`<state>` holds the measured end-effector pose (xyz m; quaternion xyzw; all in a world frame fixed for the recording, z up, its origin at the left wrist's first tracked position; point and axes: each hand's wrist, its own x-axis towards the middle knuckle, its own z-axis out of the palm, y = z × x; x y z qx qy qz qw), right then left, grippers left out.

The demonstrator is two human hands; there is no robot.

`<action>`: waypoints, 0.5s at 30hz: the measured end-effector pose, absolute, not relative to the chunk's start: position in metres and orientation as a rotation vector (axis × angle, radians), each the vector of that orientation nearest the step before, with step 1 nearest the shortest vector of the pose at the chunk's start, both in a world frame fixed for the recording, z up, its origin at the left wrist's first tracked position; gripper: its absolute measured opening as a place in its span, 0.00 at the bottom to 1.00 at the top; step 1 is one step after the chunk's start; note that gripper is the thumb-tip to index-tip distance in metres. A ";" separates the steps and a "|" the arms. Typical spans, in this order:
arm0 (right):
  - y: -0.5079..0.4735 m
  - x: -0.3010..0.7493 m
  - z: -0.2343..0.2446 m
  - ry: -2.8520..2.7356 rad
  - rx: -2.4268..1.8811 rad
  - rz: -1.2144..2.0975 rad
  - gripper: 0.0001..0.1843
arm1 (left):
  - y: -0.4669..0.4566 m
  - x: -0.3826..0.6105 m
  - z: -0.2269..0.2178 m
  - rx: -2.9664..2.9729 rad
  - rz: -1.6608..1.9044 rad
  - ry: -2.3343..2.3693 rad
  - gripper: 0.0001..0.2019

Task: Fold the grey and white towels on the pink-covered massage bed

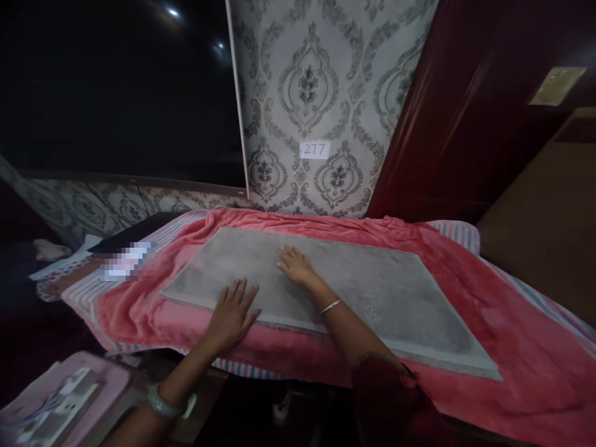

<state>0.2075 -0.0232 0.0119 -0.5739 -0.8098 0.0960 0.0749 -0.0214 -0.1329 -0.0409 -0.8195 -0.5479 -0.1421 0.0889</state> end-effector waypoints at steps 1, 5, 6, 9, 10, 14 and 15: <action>-0.016 0.200 0.012 -2.435 -1.736 0.299 0.33 | -0.135 -0.023 -0.046 -2.418 -0.476 -1.597 0.28; -0.002 0.175 0.006 -2.477 -1.736 0.313 0.32 | -0.142 -0.027 -0.059 -2.357 -0.724 -1.430 0.23; -0.005 0.170 0.003 -2.511 -1.703 0.296 0.32 | -0.144 -0.029 -0.060 -2.348 -0.801 -1.377 0.21; -0.034 0.157 -0.007 -2.718 -1.427 0.270 0.32 | -0.145 -0.042 -0.053 -2.356 -1.068 -1.231 0.14; -0.049 0.153 -0.010 -2.793 -1.282 0.292 0.32 | -0.144 -0.049 -0.048 -2.349 -1.144 -1.219 0.13; -0.115 0.142 -0.015 -2.883 -0.774 0.528 0.34 | -0.127 -0.089 -0.028 -2.168 -1.258 -1.375 0.13; -0.126 0.142 -0.012 -2.865 -0.688 0.638 0.34 | -0.121 -0.099 -0.025 -2.112 -1.244 -1.443 0.13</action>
